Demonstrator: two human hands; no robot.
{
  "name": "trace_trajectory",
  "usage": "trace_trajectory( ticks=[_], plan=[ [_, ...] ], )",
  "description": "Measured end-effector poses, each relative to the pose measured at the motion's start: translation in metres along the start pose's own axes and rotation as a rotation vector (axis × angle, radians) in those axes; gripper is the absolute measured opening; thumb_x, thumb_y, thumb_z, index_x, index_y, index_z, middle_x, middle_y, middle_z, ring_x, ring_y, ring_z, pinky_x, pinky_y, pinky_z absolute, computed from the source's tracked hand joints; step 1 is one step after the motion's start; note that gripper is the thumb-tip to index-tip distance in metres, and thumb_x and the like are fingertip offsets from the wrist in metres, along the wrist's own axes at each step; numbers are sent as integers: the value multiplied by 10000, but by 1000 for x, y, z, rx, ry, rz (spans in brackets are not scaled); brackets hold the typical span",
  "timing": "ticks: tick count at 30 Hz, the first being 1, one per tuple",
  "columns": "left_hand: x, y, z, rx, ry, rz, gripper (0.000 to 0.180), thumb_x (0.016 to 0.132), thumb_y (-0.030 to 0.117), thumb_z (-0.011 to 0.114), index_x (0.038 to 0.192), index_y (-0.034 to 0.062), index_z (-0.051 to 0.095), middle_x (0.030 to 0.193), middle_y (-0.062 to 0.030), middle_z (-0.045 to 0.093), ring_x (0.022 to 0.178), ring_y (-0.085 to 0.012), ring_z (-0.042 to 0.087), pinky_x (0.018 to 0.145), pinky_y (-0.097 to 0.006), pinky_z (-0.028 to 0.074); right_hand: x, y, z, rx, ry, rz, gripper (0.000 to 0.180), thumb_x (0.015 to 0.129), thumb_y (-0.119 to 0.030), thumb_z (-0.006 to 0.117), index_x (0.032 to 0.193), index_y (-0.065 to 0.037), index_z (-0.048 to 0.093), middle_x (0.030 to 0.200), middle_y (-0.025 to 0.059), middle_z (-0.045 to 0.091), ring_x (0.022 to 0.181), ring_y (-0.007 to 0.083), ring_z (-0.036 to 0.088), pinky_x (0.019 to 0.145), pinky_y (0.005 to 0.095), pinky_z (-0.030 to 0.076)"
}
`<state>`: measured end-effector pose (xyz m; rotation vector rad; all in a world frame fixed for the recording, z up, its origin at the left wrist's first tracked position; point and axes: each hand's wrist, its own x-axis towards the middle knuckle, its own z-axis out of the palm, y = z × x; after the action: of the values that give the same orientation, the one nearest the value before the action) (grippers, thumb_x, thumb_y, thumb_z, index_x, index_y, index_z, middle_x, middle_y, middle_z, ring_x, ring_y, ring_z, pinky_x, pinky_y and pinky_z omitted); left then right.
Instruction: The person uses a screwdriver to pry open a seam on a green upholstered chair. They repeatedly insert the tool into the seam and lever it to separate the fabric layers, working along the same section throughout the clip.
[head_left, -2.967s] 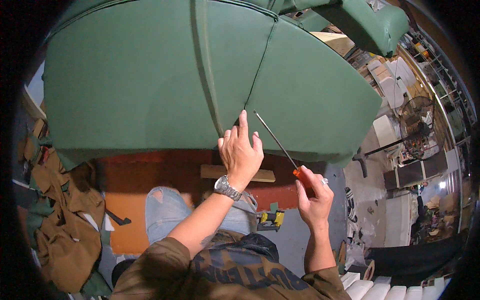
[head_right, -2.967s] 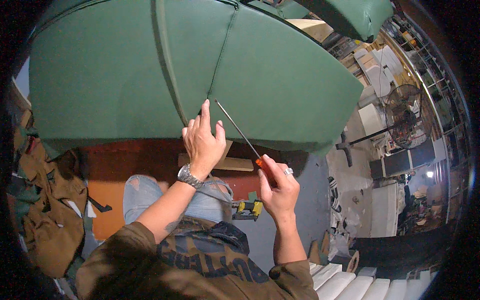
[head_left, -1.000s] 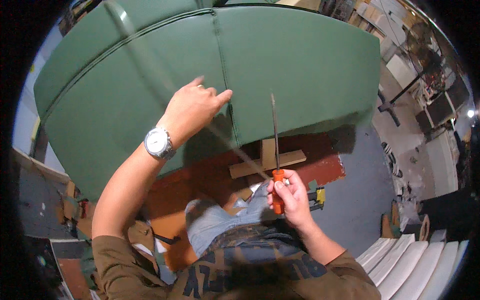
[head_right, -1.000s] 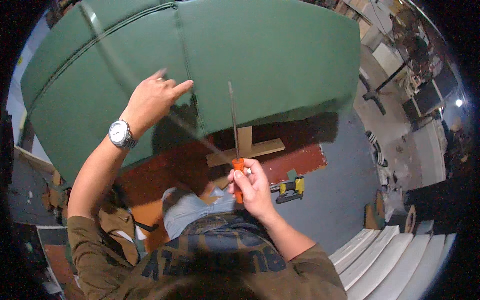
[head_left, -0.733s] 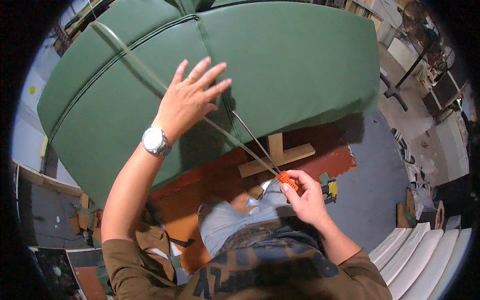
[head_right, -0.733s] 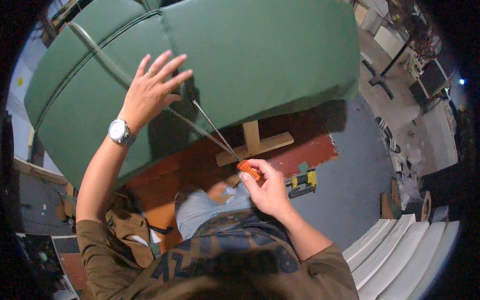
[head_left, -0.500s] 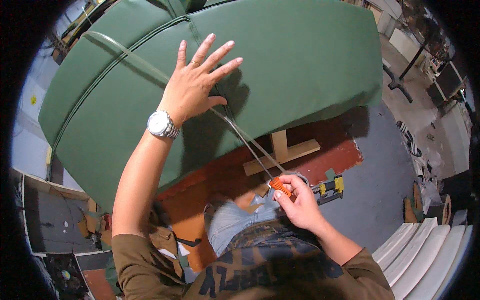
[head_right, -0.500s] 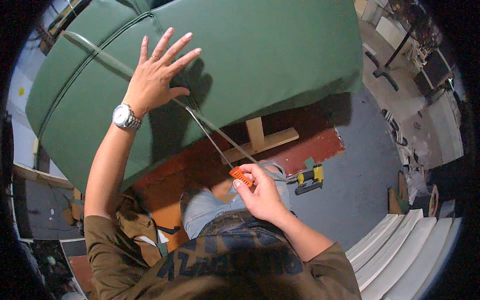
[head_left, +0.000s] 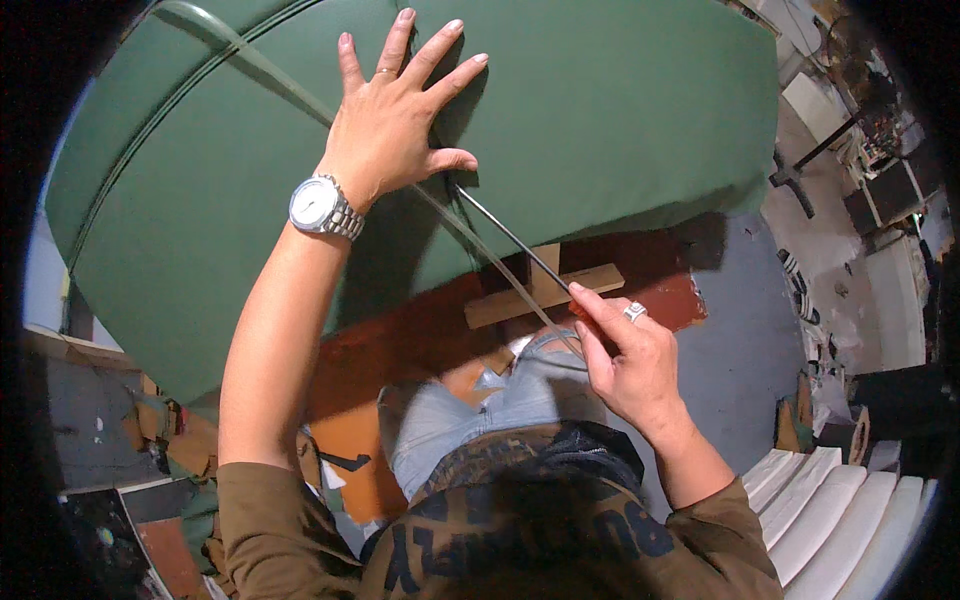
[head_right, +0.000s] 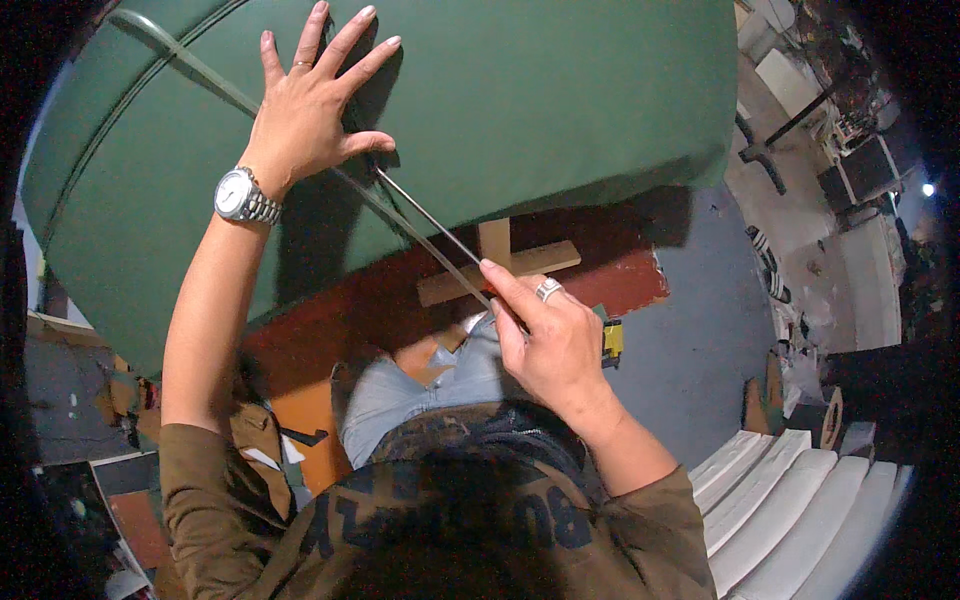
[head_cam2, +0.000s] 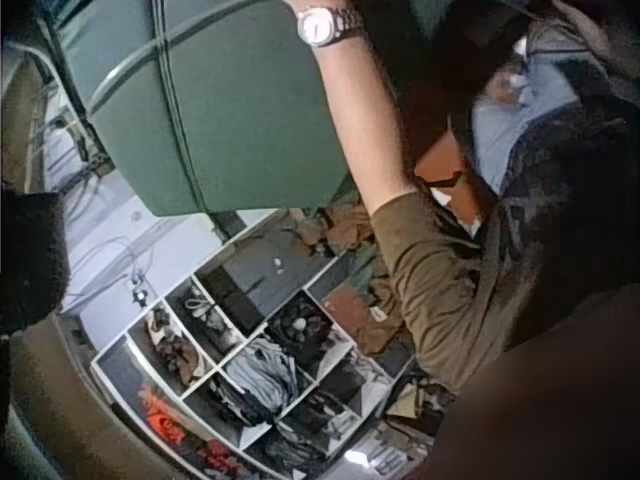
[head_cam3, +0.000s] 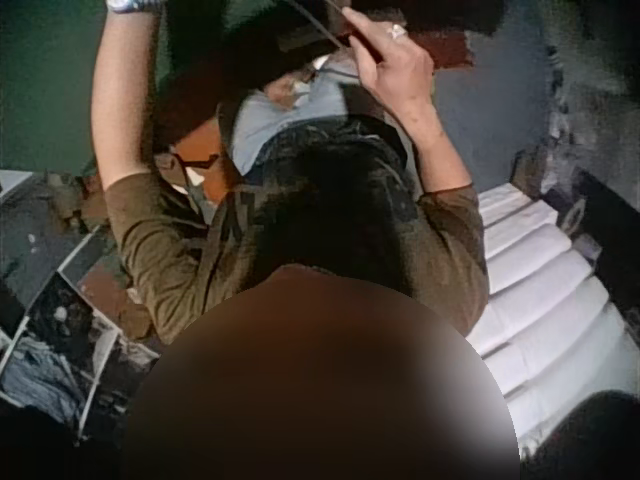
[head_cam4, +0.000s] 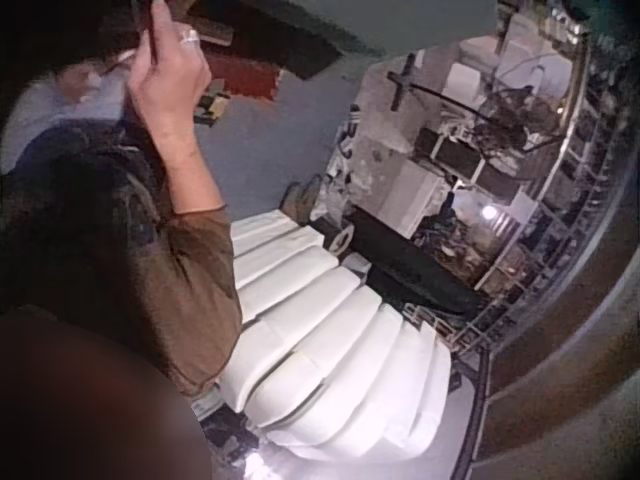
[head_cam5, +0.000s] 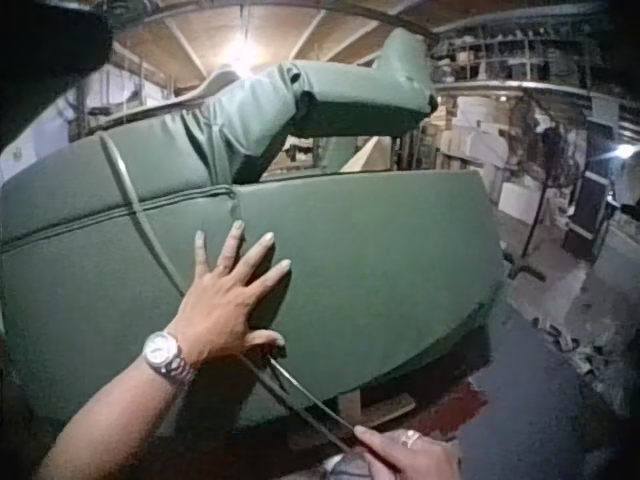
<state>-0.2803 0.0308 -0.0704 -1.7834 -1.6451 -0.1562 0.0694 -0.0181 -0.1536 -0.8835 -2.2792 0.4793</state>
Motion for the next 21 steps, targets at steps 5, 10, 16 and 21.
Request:
trace_trajectory(
  ticks=[5, 10, 16, 21],
  plan=[
    [-3, -3, -2, -25, -8, 18, 1089, 780, 793, 782, 1674, 248, 483, 1810, -95, 309, 1701, -433, 106, 1285, -815, 61, 7, -9, -16, -81, -60, 11, 483, 940, -83, 776, 1414, -173, 744, 1013, 121, 786, 855, 324, 768, 740, 429, 606],
    [-12, 0, 4, -139, 41, -54, 1006, 815, 618, 856, 1686, 308, 458, 1812, -37, 317, 1696, -395, 170, 1305, -771, 145, -14, -8, -7, 370, -90, 313, 445, 1024, -71, 718, 1461, -4, 668, 1137, 156, 802, 931, 144, 753, 829, 329, 600],
    [-112, 98, -52, -1260, 177, -810, 259, 1053, 140, 737, 1279, 17, 704, 1246, -112, 727, 1036, -205, 704, 934, -341, 578, -39, -13, 43, 1299, -171, 531, 491, 1114, -201, 677, 1547, -66, 489, 1195, 119, 753, 1072, 166, 715, 984, 339, 568],
    [-217, 174, -80, -2025, -173, -1015, 548, 1112, 164, 696, 1595, -21, 513, 1305, -79, 722, 1195, -159, 692, 1051, -324, 563, -19, -49, 84, 1020, -204, 368, 510, 1024, -41, 765, 1505, -45, 595, 1260, 121, 754, 1026, 128, 727, 847, 288, 622]
  ],
)
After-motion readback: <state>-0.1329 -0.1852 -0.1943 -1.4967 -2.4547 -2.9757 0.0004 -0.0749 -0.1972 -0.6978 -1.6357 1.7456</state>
